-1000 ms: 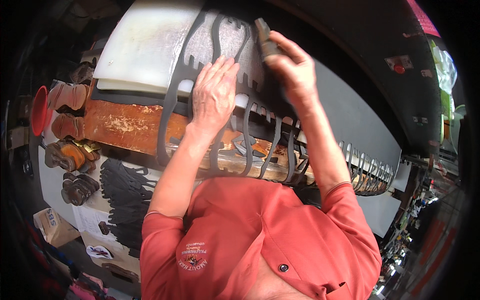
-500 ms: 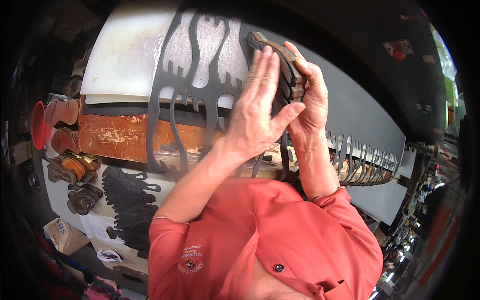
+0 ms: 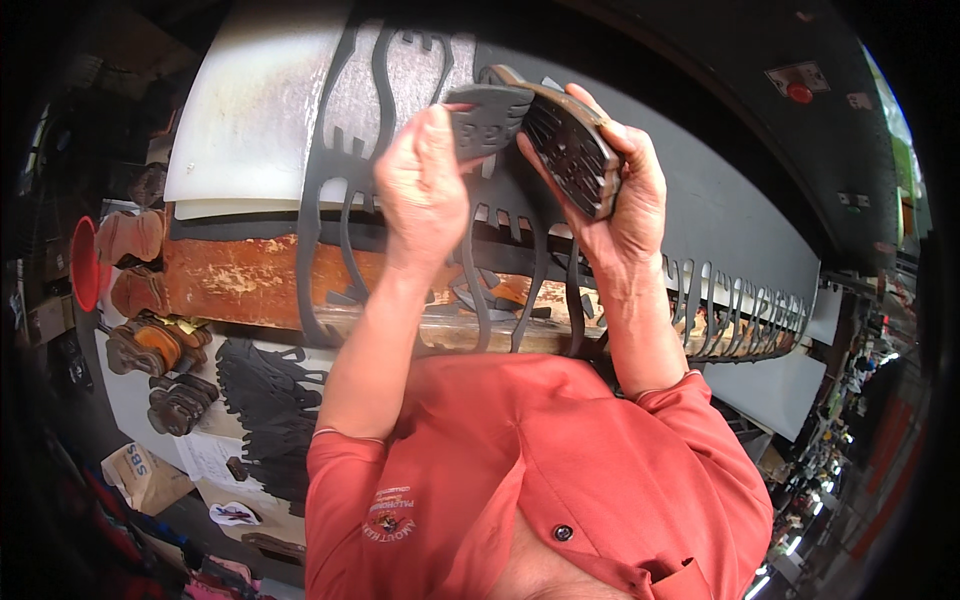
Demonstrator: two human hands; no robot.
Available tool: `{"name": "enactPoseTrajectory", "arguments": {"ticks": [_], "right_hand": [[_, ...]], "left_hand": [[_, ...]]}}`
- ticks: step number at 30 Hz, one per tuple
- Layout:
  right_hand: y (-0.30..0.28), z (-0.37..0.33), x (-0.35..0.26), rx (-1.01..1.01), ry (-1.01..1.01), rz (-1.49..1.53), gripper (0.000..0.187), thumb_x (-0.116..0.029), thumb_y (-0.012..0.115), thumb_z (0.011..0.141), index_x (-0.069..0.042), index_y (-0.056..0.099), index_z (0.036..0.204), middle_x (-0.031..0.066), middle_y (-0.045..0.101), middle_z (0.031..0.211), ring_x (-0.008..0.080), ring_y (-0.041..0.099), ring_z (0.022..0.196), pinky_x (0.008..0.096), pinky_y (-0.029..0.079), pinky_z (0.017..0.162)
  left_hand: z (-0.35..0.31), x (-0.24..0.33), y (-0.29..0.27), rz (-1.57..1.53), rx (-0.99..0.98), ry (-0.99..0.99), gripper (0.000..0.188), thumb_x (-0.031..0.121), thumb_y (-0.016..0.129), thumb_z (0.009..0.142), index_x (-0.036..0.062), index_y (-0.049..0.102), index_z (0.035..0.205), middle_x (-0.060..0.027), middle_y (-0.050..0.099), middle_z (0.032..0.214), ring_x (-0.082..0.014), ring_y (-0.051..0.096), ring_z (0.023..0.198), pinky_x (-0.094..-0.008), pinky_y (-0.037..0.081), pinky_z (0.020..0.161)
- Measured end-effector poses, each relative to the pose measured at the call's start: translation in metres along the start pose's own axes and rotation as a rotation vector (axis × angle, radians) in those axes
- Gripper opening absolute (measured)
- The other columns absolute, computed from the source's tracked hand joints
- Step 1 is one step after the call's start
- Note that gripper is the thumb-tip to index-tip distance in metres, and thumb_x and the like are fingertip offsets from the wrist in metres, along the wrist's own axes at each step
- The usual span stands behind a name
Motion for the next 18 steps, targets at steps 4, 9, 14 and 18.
{"name": "enactPoseTrajectory", "arguments": {"ticks": [4,9,14,18], "right_hand": [[0.004,-0.009,-0.004,-0.153,0.151,0.150,0.068,-0.018,0.067,0.095,0.014,0.045,0.150,0.0345,0.057,0.145,0.0444,0.060,0.135,0.0594,0.046,0.121],[-0.003,-0.029,-0.013,-0.249,0.203,0.111,0.085,-0.021,0.074,0.082,0.013,0.044,0.154,0.0395,0.045,0.157,0.0548,0.044,0.147,0.0683,0.031,0.126],[-0.004,-0.032,-0.023,-0.393,0.110,-0.041,0.087,-0.023,0.078,0.080,0.012,0.047,0.154,0.0374,0.045,0.158,0.0472,0.051,0.145,0.0599,0.037,0.125],[-0.020,-0.027,-0.059,-0.370,-0.174,-0.417,0.083,-0.022,0.081,0.079,0.009,0.054,0.151,0.0281,0.052,0.158,0.0383,0.056,0.143,0.0505,0.040,0.125]], "left_hand": [[0.023,-0.005,-0.070,-0.214,0.265,-0.011,0.039,0.033,0.049,0.116,-0.0006,0.069,0.109,-0.0141,0.077,0.100,-0.0216,0.079,0.087,-0.0380,0.071,0.077],[0.029,-0.011,-0.151,-0.276,0.490,-0.084,0.031,0.027,0.059,0.112,-0.0015,0.072,0.112,-0.0152,0.078,0.102,-0.0230,0.077,0.086,-0.0406,0.070,0.076],[0.013,-0.002,-0.264,-0.245,0.775,-0.014,0.029,0.025,0.069,0.107,-0.0021,0.071,0.117,-0.0144,0.076,0.110,-0.0231,0.075,0.091,-0.0374,0.062,0.075],[-0.038,0.012,-0.360,-0.117,0.707,-0.059,0.032,0.025,0.068,0.108,-0.0016,0.070,0.126,-0.0101,0.074,0.113,-0.0179,0.070,0.099,-0.0334,0.058,0.086]]}}
Point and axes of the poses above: each hand's wrist, its own z-axis towards the middle knuckle, its own y-axis out of the palm, x = y × z, the point moved 10 cm from there along z, towards the middle knuckle
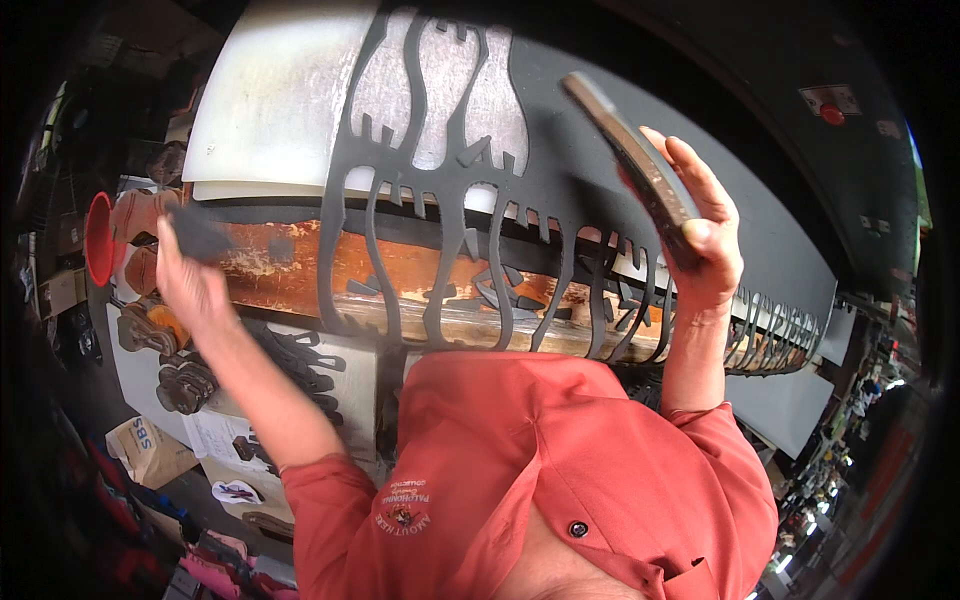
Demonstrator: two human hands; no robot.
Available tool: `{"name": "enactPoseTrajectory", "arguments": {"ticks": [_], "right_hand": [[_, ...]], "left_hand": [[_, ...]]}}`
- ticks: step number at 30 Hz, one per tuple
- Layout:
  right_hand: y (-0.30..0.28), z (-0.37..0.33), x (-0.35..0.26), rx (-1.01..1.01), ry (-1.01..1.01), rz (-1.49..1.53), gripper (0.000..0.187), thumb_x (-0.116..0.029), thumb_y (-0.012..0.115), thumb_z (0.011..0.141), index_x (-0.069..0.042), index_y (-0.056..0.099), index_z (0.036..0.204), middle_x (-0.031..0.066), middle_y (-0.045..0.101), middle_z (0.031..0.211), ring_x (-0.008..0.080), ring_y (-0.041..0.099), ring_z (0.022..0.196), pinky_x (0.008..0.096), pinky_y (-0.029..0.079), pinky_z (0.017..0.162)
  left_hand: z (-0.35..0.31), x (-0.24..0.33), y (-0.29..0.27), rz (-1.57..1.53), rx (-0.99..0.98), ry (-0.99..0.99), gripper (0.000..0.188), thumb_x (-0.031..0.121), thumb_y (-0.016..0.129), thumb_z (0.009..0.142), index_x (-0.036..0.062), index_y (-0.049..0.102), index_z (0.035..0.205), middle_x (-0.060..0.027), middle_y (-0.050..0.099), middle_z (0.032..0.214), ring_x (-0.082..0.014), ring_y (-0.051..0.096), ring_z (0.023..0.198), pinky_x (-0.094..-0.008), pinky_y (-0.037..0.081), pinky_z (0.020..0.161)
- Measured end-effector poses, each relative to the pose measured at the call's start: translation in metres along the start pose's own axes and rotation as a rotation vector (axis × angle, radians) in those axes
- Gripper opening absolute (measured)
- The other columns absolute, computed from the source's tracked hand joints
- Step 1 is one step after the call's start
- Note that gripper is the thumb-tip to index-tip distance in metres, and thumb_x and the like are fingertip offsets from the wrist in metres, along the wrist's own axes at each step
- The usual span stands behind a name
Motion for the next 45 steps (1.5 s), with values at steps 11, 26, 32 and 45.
{"name": "enactPoseTrajectory", "arguments": {"ticks": [11,26,32,45], "right_hand": [[-0.028,-0.015,0.030,0.219,-0.218,-1.328,0.085,-0.021,0.084,0.079,-0.001,0.052,0.155,0.0262,0.045,0.161,0.0425,0.052,0.145,0.0484,0.047,0.118],[-0.059,-0.034,-0.001,0.343,-0.269,-1.379,0.076,-0.017,0.083,0.078,0.002,0.059,0.147,0.0232,0.060,0.148,0.0382,0.059,0.134,0.0468,0.048,0.114],[-0.069,-0.032,0.000,0.364,-0.238,-1.472,0.073,-0.018,0.083,0.076,0.002,0.062,0.143,0.0228,0.064,0.141,0.0368,0.063,0.120,0.0461,0.052,0.107],[0.050,0.029,-0.028,-0.642,-0.563,-1.542,0.073,0.011,0.067,0.076,-0.005,0.061,0.146,0.0159,0.069,0.135,0.0363,0.062,0.131,0.0484,0.047,0.119]], "left_hand": [[-0.053,0.036,-0.178,1.026,0.006,0.027,0.040,0.022,0.066,0.109,-0.0081,0.068,0.135,-0.0120,0.077,0.121,-0.0182,0.072,0.109,-0.0326,0.056,0.099],[-0.248,-0.102,0.402,0.886,-1.358,1.077,0.064,0.048,0.062,0.107,0.0017,0.054,0.151,-0.0210,0.049,0.163,-0.0361,0.038,0.157,-0.0543,0.026,0.131],[-0.327,-0.059,0.302,0.374,-1.664,0.892,0.046,0.037,0.079,0.096,0.0049,0.067,0.126,-0.0168,0.064,0.146,-0.0336,0.055,0.146,-0.0545,0.042,0.124],[-0.213,-0.025,0.270,0.545,-1.005,0.477,0.030,0.005,0.079,0.092,-0.0025,0.075,0.120,-0.0222,0.076,0.123,-0.0349,0.069,0.128,-0.0468,0.053,0.111]]}}
Point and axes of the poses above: each hand's wrist, its own z-axis towards the middle knuckle, its own y-axis out of the palm, x = y × z, the point moved 10 cm from there along z, towards the middle knuckle
